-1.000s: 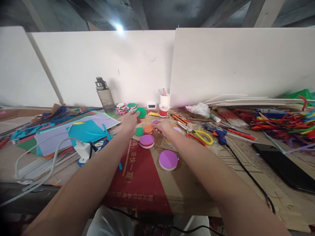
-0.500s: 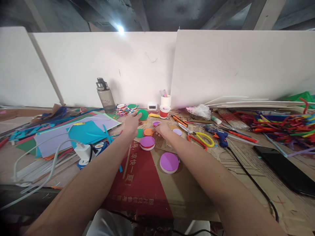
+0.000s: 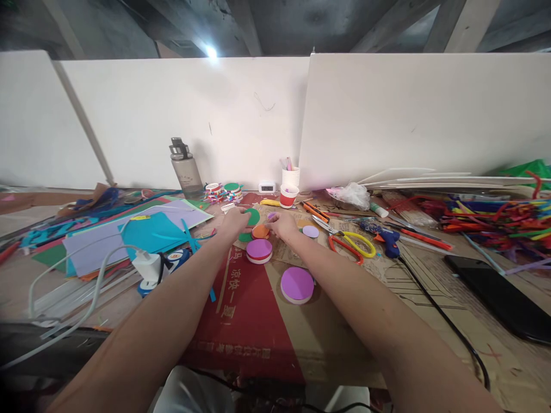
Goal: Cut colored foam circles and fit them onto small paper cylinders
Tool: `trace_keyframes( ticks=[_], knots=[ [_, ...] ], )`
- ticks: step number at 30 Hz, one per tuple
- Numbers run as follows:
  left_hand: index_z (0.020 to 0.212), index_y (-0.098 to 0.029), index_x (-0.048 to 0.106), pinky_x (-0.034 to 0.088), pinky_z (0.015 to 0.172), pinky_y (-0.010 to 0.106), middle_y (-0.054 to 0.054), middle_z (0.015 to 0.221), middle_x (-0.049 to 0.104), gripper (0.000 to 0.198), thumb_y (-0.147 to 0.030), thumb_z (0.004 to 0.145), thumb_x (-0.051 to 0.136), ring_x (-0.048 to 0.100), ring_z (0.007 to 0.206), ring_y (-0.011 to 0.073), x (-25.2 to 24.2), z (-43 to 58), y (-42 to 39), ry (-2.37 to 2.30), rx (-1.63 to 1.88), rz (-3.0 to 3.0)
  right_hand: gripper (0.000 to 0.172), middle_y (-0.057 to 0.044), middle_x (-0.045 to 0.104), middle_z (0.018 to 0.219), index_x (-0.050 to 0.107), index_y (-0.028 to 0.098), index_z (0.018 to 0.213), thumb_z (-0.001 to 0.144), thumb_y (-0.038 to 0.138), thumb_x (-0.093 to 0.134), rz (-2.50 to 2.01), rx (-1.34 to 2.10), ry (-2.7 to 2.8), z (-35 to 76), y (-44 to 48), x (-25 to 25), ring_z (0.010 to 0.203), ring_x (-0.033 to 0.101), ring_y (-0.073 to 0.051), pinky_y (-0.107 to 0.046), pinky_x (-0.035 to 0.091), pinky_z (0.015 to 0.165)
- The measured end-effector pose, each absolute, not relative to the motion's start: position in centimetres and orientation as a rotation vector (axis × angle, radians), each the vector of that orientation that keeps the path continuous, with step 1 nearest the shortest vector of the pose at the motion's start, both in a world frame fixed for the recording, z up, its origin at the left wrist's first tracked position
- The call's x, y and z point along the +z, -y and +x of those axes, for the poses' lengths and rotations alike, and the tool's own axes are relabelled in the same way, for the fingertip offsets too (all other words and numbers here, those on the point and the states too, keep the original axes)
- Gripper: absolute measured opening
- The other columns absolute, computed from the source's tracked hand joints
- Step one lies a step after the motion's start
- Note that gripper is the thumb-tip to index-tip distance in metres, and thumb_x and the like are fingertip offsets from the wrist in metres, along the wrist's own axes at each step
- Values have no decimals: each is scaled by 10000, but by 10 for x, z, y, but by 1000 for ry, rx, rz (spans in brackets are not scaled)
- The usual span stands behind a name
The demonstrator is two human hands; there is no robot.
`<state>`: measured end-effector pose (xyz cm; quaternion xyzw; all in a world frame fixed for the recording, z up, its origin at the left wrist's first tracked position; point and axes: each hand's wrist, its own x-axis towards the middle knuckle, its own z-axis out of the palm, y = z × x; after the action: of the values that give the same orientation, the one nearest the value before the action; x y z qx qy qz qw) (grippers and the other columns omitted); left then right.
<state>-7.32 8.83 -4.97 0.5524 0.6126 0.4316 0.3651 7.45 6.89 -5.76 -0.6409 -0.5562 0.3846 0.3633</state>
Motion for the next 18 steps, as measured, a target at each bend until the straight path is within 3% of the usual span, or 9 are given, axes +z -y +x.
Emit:
trace_keyframes(
  ticks=[11, 18],
  knots=[
    [618, -183, 550, 557, 608, 356, 36, 607, 562, 102, -134, 689, 603, 691, 628, 259, -46, -72, -83, -1556, 1108, 1435, 104, 50, 568, 543, 634, 162, 672, 706, 120, 724, -1696, 824, 1602, 78, -66, -56, 469, 459, -71, -196, 350, 473],
    [623, -181, 573, 546, 620, 342, 33, 584, 557, 87, -142, 686, 617, 687, 639, 254, -46, -72, -83, -1577, 1099, 1436, 112, 62, 529, 482, 623, 178, 693, 702, 133, 726, -1720, 840, 1635, 77, -71, -60, 426, 440, -76, -195, 322, 434]
  ],
)
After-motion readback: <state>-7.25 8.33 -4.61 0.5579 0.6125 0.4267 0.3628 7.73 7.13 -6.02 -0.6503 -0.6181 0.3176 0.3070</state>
